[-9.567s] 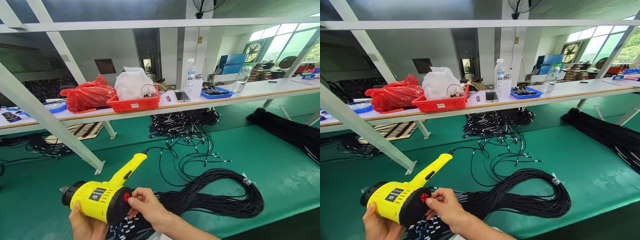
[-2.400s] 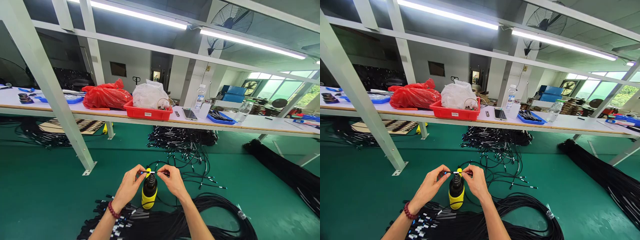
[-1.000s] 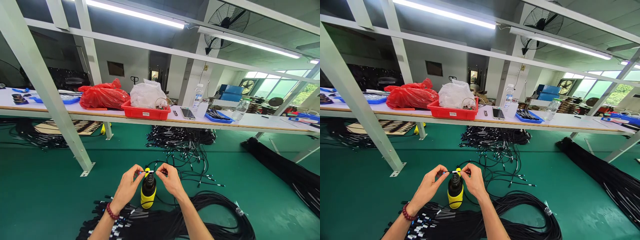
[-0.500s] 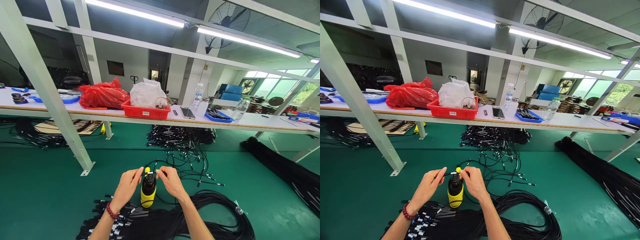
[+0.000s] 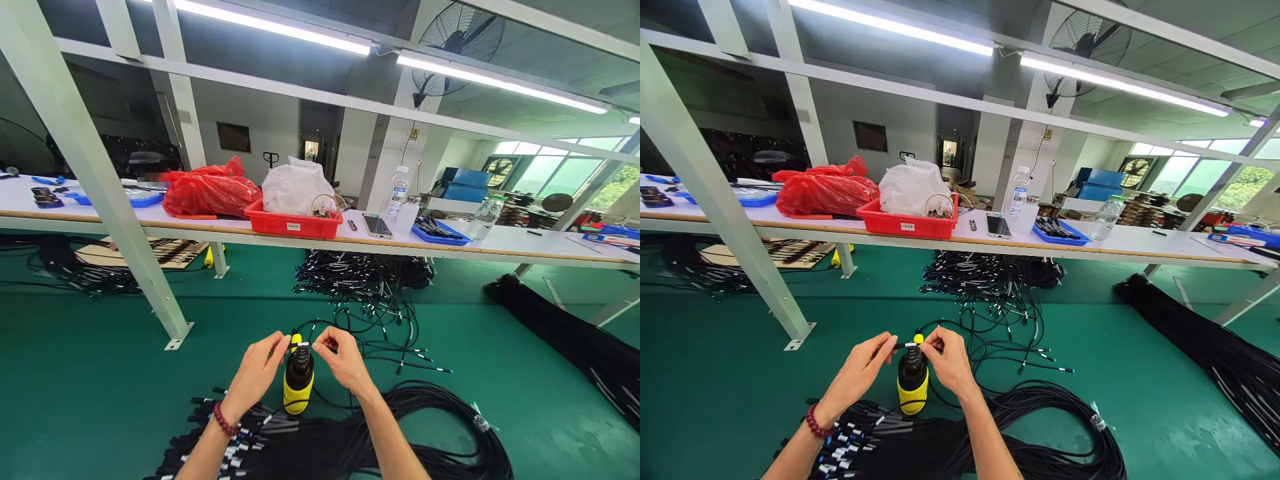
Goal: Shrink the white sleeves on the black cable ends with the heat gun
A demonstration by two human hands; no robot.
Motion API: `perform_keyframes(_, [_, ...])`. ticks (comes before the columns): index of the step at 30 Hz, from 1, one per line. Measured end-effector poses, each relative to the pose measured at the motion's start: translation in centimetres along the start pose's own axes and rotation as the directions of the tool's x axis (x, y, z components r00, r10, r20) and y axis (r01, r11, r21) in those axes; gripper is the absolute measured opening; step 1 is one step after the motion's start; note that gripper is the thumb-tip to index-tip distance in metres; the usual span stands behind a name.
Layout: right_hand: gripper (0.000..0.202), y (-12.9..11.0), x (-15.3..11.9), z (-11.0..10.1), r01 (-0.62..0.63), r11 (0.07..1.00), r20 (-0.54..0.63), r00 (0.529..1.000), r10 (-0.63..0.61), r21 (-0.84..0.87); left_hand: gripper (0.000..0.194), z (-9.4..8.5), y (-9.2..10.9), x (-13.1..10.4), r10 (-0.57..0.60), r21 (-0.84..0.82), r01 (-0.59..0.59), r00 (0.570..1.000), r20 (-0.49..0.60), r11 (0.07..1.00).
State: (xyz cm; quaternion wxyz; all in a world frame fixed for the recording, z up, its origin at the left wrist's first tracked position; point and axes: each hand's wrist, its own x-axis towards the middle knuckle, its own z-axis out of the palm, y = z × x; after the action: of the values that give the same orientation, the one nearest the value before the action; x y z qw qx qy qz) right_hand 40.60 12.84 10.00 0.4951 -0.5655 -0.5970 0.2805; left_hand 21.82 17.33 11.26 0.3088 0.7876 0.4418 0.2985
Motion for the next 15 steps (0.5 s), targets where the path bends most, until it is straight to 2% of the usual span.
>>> perform_keyframes(9, [0.029, -0.74, -0.36, -0.69, 0.043, 0.994, 0.061, 0.997, -0.037, -0.096, 0.05, 0.18, 0.01, 0.05, -0.007, 0.002, 0.007, 1.0, 0.025, 1.0])
perform_keyframes(15, [0.025, -0.59, -0.15, -0.25, 0.039, 0.991, 0.004, 0.999, -0.039, -0.129, 0.044, 0.38, -0.36, 0.06, 0.009, -0.018, -0.009, 1.0, -0.001, 1.0])
